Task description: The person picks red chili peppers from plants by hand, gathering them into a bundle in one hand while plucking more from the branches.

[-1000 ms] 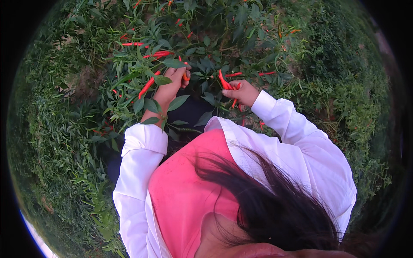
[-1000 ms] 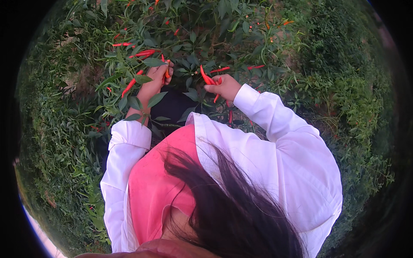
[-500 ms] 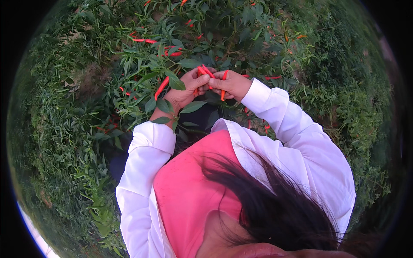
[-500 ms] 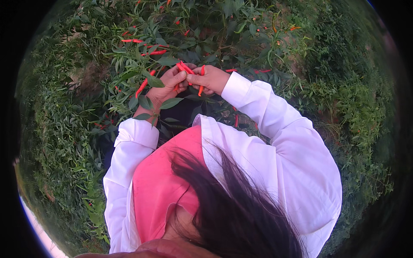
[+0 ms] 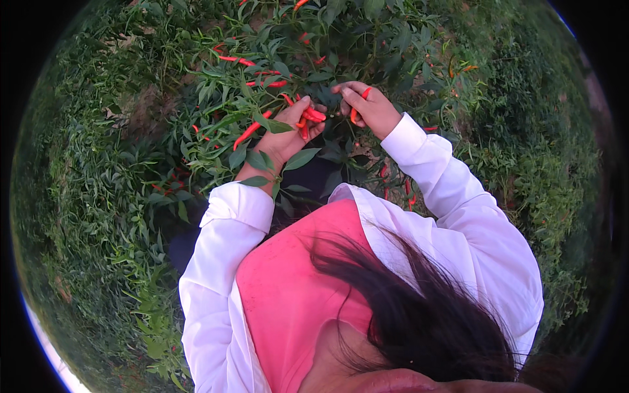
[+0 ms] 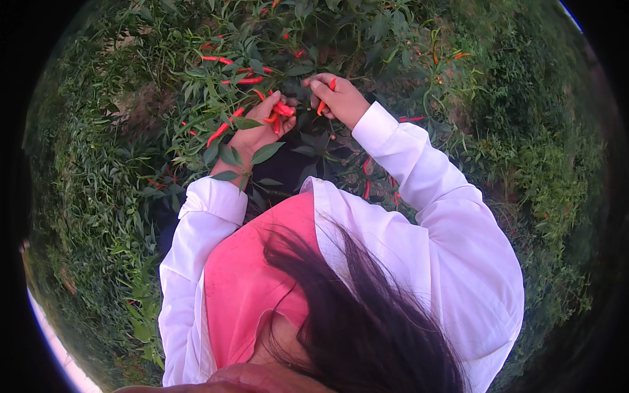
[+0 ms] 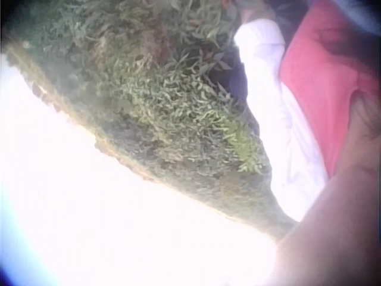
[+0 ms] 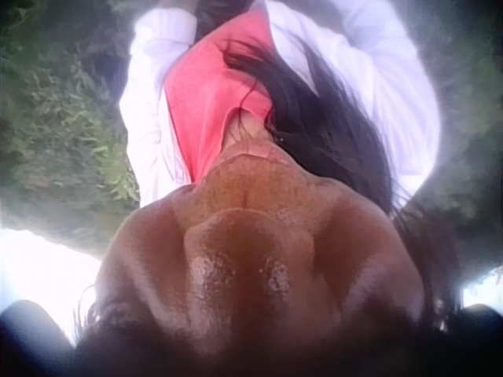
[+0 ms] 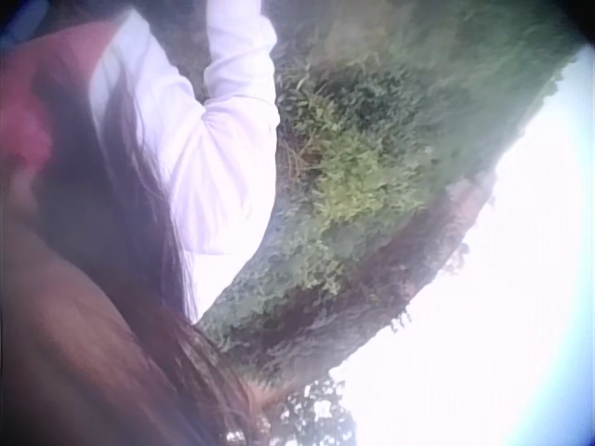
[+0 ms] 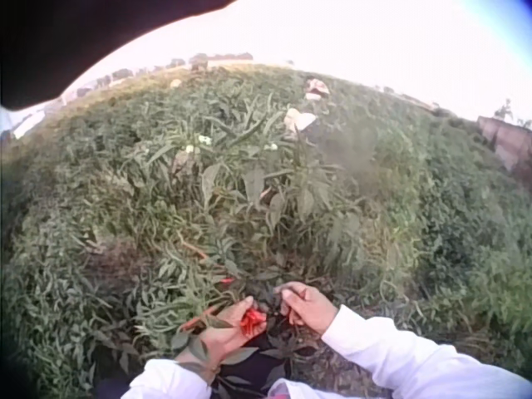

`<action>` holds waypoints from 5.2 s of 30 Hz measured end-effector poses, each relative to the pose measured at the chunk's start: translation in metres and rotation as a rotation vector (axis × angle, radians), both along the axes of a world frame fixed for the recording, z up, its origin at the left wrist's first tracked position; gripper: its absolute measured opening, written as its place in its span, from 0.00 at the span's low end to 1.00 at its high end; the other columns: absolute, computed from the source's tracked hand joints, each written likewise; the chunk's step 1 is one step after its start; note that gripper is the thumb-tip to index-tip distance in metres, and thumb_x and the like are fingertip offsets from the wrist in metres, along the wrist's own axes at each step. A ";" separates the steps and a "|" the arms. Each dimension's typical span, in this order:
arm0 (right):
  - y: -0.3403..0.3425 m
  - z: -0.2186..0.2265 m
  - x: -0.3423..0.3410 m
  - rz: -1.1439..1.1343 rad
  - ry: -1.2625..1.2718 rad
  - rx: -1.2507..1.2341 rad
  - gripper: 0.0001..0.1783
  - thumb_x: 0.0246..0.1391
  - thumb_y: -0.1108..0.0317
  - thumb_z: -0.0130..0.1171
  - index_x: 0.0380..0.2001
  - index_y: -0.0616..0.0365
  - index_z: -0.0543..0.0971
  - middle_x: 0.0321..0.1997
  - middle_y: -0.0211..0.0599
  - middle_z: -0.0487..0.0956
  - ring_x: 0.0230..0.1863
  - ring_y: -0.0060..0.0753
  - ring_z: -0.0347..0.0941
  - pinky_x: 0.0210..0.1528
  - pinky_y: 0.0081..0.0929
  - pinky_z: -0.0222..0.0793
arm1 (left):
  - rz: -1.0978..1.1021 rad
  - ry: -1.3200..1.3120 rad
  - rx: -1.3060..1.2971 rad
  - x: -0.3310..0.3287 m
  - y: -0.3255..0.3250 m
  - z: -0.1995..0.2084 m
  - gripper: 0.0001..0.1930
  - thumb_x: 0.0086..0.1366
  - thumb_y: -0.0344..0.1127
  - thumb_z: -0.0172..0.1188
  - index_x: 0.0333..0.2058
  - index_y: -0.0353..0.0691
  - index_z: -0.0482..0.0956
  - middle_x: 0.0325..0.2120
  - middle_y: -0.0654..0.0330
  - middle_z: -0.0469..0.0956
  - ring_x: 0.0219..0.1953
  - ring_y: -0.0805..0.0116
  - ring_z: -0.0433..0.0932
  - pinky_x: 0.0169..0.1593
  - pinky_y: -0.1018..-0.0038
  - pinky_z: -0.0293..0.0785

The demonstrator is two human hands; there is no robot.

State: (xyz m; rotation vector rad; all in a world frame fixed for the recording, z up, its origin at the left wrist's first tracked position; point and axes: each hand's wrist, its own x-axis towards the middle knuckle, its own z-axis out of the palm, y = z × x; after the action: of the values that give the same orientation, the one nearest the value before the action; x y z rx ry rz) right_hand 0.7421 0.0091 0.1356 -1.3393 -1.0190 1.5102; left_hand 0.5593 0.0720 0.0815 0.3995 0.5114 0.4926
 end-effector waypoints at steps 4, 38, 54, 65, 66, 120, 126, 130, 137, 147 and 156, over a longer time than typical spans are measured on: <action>0.013 -0.010 -0.026 -0.022 -0.364 0.425 0.16 0.61 0.66 0.39 0.48 0.62 0.66 0.29 0.31 0.71 0.34 0.20 0.68 0.39 0.20 0.65 | -0.075 -0.095 -0.017 0.005 -0.001 0.003 0.13 0.66 0.39 0.44 0.41 0.38 0.70 0.42 0.56 0.73 0.45 0.65 0.74 0.50 0.67 0.72; -0.033 -0.090 0.126 0.499 -1.451 -0.030 0.14 0.39 0.68 0.60 0.34 0.56 0.75 0.33 0.43 0.73 0.39 0.47 0.71 0.41 0.39 0.68 | -0.088 -0.090 0.048 0.003 -0.004 0.003 0.07 0.62 0.32 0.53 0.38 0.40 0.70 0.31 0.63 0.72 0.34 0.74 0.74 0.46 0.71 0.75; -0.053 -0.087 0.109 -0.100 -0.481 -0.093 0.13 0.49 0.73 0.57 0.40 0.63 0.76 0.34 0.32 0.78 0.37 0.21 0.71 0.42 0.23 0.66 | -0.060 -0.028 0.042 0.002 -0.007 0.008 0.05 0.60 0.31 0.56 0.33 0.39 0.71 0.26 0.62 0.74 0.31 0.73 0.76 0.44 0.69 0.76; -0.047 -0.026 0.070 0.004 -0.157 -0.042 0.16 0.52 0.63 0.57 0.43 0.59 0.75 0.31 0.29 0.77 0.30 0.13 0.68 0.33 0.14 0.63 | -0.053 0.068 0.045 0.005 -0.005 0.005 0.09 0.58 0.31 0.58 0.37 0.37 0.72 0.28 0.62 0.73 0.31 0.73 0.76 0.40 0.71 0.78; -0.041 -0.018 0.064 0.026 -0.129 -0.015 0.17 0.52 0.63 0.57 0.43 0.59 0.75 0.32 0.30 0.78 0.30 0.15 0.69 0.34 0.14 0.63 | -0.054 0.074 0.059 0.007 -0.003 0.006 0.10 0.58 0.31 0.59 0.37 0.36 0.72 0.29 0.62 0.73 0.31 0.73 0.76 0.40 0.71 0.78; -0.205 -0.083 0.140 -0.158 -1.421 -0.315 0.12 0.49 0.63 0.53 0.36 0.56 0.72 0.37 0.41 0.74 0.38 0.44 0.73 0.39 0.36 0.69 | -0.030 0.186 0.118 0.012 -0.016 0.016 0.10 0.62 0.37 0.53 0.33 0.35 0.73 0.23 0.61 0.73 0.22 0.73 0.72 0.27 0.81 0.70; -0.174 -0.087 0.132 -0.068 -1.486 -0.382 0.13 0.49 0.58 0.52 0.32 0.55 0.74 0.36 0.46 0.76 0.39 0.50 0.72 0.41 0.41 0.68 | -0.035 0.148 0.117 0.009 -0.018 0.014 0.09 0.63 0.36 0.51 0.34 0.36 0.72 0.26 0.61 0.74 0.23 0.73 0.72 0.29 0.80 0.71; -0.166 -0.075 0.143 0.036 -1.525 -0.430 0.15 0.50 0.56 0.50 0.32 0.55 0.76 0.32 0.45 0.78 0.36 0.51 0.73 0.39 0.42 0.69 | 0.001 0.139 0.131 0.005 -0.017 0.013 0.09 0.63 0.36 0.50 0.35 0.36 0.72 0.26 0.62 0.74 0.23 0.73 0.72 0.29 0.79 0.71; -0.143 -0.075 0.156 0.563 -1.177 -0.406 0.15 0.50 0.57 0.52 0.31 0.56 0.79 0.28 0.42 0.79 0.33 0.43 0.76 0.37 0.37 0.69 | -0.006 0.124 0.125 0.004 -0.019 0.014 0.09 0.62 0.36 0.51 0.34 0.36 0.72 0.26 0.61 0.74 0.23 0.73 0.72 0.29 0.79 0.71; -0.168 -0.065 0.174 -0.069 -0.657 -0.248 0.17 0.54 0.57 0.53 0.35 0.63 0.74 0.25 0.34 0.77 0.26 0.24 0.72 0.33 0.25 0.67 | 0.004 0.145 0.123 0.005 -0.018 0.011 0.11 0.62 0.37 0.52 0.33 0.32 0.73 0.23 0.59 0.73 0.23 0.72 0.72 0.28 0.80 0.71; -0.229 -0.100 0.089 -0.038 -1.217 -0.565 0.18 0.48 0.51 0.51 0.35 0.51 0.77 0.33 0.48 0.77 0.38 0.52 0.73 0.41 0.41 0.69 | -0.041 0.081 0.127 0.010 -0.019 0.009 0.10 0.62 0.37 0.52 0.33 0.34 0.73 0.23 0.61 0.72 0.23 0.73 0.71 0.28 0.79 0.70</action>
State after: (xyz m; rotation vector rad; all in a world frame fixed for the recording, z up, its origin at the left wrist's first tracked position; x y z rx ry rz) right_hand 0.8315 -0.2204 0.0359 -2.8076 -1.2523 0.8638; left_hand 0.5695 0.0529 0.0906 0.5518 0.5506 0.4721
